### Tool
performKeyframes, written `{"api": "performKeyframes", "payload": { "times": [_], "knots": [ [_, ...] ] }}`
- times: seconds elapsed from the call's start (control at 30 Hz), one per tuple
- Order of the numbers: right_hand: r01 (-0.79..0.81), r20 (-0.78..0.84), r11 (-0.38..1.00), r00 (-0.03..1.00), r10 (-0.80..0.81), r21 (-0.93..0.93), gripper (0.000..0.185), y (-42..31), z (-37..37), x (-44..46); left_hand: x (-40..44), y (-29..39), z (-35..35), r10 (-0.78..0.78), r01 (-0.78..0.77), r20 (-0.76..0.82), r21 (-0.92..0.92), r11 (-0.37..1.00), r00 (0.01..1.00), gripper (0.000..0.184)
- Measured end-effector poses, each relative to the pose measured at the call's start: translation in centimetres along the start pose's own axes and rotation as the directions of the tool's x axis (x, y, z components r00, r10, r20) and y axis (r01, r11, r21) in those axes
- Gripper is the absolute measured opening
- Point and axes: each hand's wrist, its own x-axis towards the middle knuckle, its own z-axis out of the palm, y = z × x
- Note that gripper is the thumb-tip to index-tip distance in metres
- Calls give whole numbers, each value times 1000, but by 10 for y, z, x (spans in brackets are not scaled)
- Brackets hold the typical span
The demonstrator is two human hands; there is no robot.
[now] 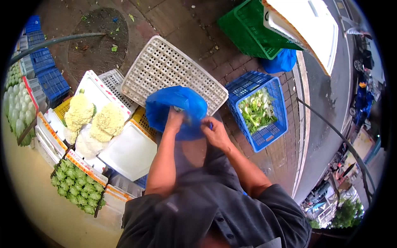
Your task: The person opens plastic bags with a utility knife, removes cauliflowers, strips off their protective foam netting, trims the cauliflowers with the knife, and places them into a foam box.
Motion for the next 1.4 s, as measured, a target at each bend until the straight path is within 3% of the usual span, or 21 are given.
{"api": "performKeyframes", "payload": {
  "times": [0.07,0.1,0.17,0.27,0.33,0.4,0.47,0.53,0.6,0.73,0.87,0.93,0.97,1.03,1.07,1.13,1.17,1.23,1.27,1.33,1.4],
  "knots": [
    [-43,-94,986,994,59,160,14,-10,-6,-1,3,7,-6,158,-173,97,167,971,983,69],
    [-82,-147,957,981,126,278,12,-20,-13,-1,-2,17,-8,179,-198,95,256,946,979,58],
    [-126,-234,877,937,258,463,7,-41,-24,-7,-12,39,-10,122,-164,170,265,950,978,48],
    [-134,-263,900,929,260,415,8,-57,-34,-18,-19,64,-17,104,-158,195,291,944,975,40],
    [25,-310,926,945,101,377,12,-48,-26,-16,-19,75,-18,119,-188,229,310,932,966,38],
    [111,-321,978,946,-50,175,15,-53,-30,-24,-38,99,-1,140,-131,215,-57,990,966,47],
    [143,-312,961,926,-214,-235,22,-85,-44,-46,-51,113,3,63,-4,210,-269,963,976,55],
    [127,-334,964,921,-202,-232,21,-96,-54,-68,-50,119,7,56,32,243,-343,939,968,56],
    [52,-379,970,915,-141,-236,20,-99,-70,-85,-52,130,16,-11,111,330,-287,951,944,57],
    [225,-396,948,868,-300,-226,22,-72,-83,-104,-60,130,63,-57,207,343,-419,884,938,56],
    [220,-312,958,911,-268,-181,25,-84,-115,-143,-64,110,106,176,-58,311,-353,934,934,56],
    [184,-308,959,919,-246,-215,27,-57,-140,-148,-68,106,118,122,31,413,-343,939,902,56],
    [182,-276,957,930,-242,-225,27,-55,-158,-160,-64,101,116,67,193,551,-401,895,832,55],
    [148,-201,930,954,-224,-337,27,-54,-186,-180,-68,98,130,35,294,657,-384,875,753,52],
    [120,-250,945,947,-200,-304,27,-47,-200,-189,-79,101,140,64,211,637,-346,914,768,50],
    [85,-333,967,929,-164,-241,27,-32,-227,-196,-93,102,154,197,-147,602,-132,980,774,49],
    [134,-443,970,871,-214,-204,27,-6,-240,-187,-98,102,161,276,-325,594,-26,945,755,49],
    [134,-519,986,839,-165,-97,25,-12,-277,-211,-120,110,173,174,-123,613,-125,984,771,57],
    [138,-558,988,815,-156,-74,24,-9,-289,-221,-130,114,175,-15,274,667,-284,919,745,65],
    [150,-640,989,761,-107,14,24,-4,-310,-248,-119,102,166,-85,271,682,-170,948,726,76],
    [78,-751,990,645,-142,-120,22,40,-321,-260,-115,88,164,-59,239,733,-144,960,677,80]
  ]
}}
